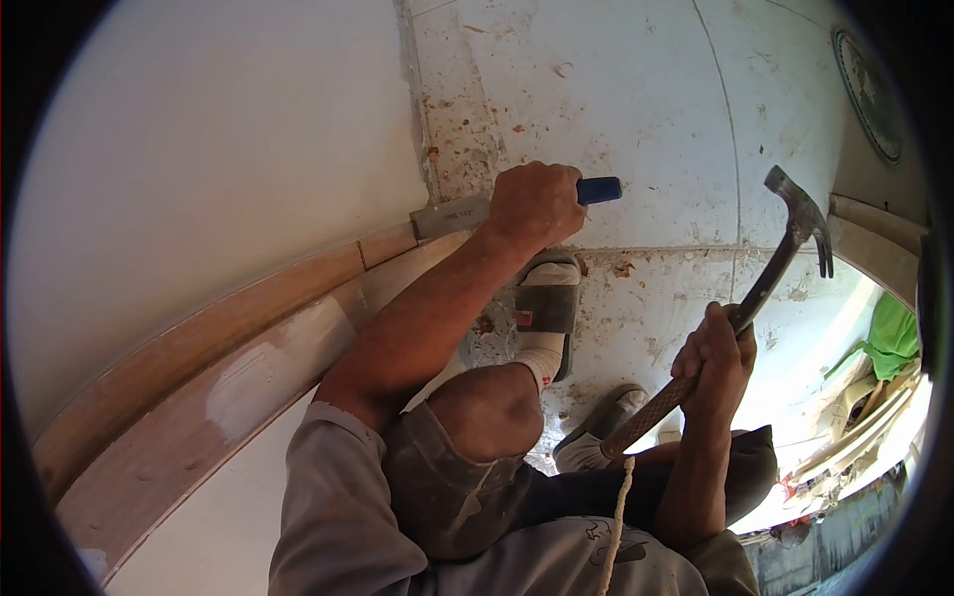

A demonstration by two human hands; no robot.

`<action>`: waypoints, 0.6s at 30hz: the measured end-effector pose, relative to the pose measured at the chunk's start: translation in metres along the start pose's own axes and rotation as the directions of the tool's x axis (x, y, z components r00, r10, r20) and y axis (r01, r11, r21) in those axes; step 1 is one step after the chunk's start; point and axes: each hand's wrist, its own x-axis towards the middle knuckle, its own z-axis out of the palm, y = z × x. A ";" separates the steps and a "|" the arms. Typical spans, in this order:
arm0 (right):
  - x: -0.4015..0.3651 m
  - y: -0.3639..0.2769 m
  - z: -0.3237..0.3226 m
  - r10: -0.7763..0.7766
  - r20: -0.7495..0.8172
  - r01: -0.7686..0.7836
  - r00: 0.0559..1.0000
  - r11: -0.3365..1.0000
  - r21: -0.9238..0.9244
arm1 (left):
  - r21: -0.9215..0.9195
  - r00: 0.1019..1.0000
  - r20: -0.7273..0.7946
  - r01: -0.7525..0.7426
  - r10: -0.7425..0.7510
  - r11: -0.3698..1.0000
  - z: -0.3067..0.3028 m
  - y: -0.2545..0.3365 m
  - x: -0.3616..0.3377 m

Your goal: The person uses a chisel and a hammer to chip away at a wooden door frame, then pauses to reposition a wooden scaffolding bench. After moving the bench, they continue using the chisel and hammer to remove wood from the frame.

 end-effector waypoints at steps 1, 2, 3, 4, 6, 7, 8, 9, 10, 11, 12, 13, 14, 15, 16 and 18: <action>-0.003 0.000 0.002 0.147 0.177 -0.102 0.973 0.964 -0.244 | 0.002 0.999 -0.020 -0.030 0.030 1.000 0.002 0.000 -0.001; -0.007 0.001 0.003 0.325 0.299 -0.151 0.897 0.863 -0.483 | 0.003 0.999 -0.015 -0.038 0.038 0.999 0.002 0.001 -0.002; -0.010 0.007 0.003 0.251 0.256 -0.128 0.933 0.900 -0.416 | 0.013 1.000 -0.008 -0.028 0.028 1.000 0.002 0.003 -0.003; -0.009 0.006 0.001 0.244 0.256 -0.124 0.935 0.904 -0.410 | 0.024 1.000 -0.011 -0.014 0.014 1.000 0.000 0.003 -0.001; -0.006 0.006 -0.004 0.269 0.238 -0.181 0.933 0.925 -0.334 | 0.025 1.000 0.009 0.002 -0.003 1.000 -0.006 0.003 0.003; -0.008 0.008 -0.005 0.285 0.235 -0.196 0.929 0.920 -0.340 | 0.013 0.999 0.050 0.019 -0.019 1.000 -0.004 0.004 0.000; -0.004 0.008 -0.003 0.259 0.207 -0.195 0.943 0.938 -0.285 | 0.013 0.999 0.049 0.022 -0.023 1.000 -0.002 0.003 0.001; -0.002 0.008 -0.001 0.232 0.178 -0.189 0.956 0.955 -0.230 | 0.021 0.999 0.047 0.016 -0.017 1.000 0.000 0.002 0.002; -0.001 0.009 -0.004 0.232 0.180 -0.188 0.956 0.954 -0.233 | 0.029 0.999 0.047 0.011 -0.012 1.000 0.001 0.002 0.002; 0.002 0.011 -0.007 0.230 0.156 -0.199 0.961 0.961 -0.191 | 0.030 0.999 0.040 0.013 -0.014 0.999 0.002 0.001 0.004; 0.005 0.013 -0.011 0.231 0.131 -0.212 0.964 0.966 -0.150 | 0.035 0.998 0.049 0.023 -0.024 0.999 0.003 0.002 0.005; 0.006 0.015 -0.015 0.234 0.134 -0.216 0.963 0.967 -0.138 | 0.040 0.997 0.061 0.033 -0.035 0.999 0.004 0.002 0.005; 0.006 0.015 -0.017 0.235 0.137 -0.216 0.962 0.966 -0.142 | 0.038 0.997 0.060 0.039 -0.041 0.999 0.006 0.003 0.006; 0.005 0.016 -0.017 0.240 0.122 -0.225 0.963 0.966 -0.127 | 0.041 0.995 0.076 0.056 -0.059 0.998 0.006 0.002 0.006; 0.005 0.016 -0.017 0.242 0.105 -0.231 0.965 0.967 -0.105 | 0.048 0.993 0.090 0.069 -0.073 0.996 0.006 0.002 0.008; 0.006 0.017 -0.015 0.244 0.116 -0.235 0.963 0.968 -0.088 | 0.045 0.994 0.080 0.067 -0.071 0.997 0.004 0.004 0.008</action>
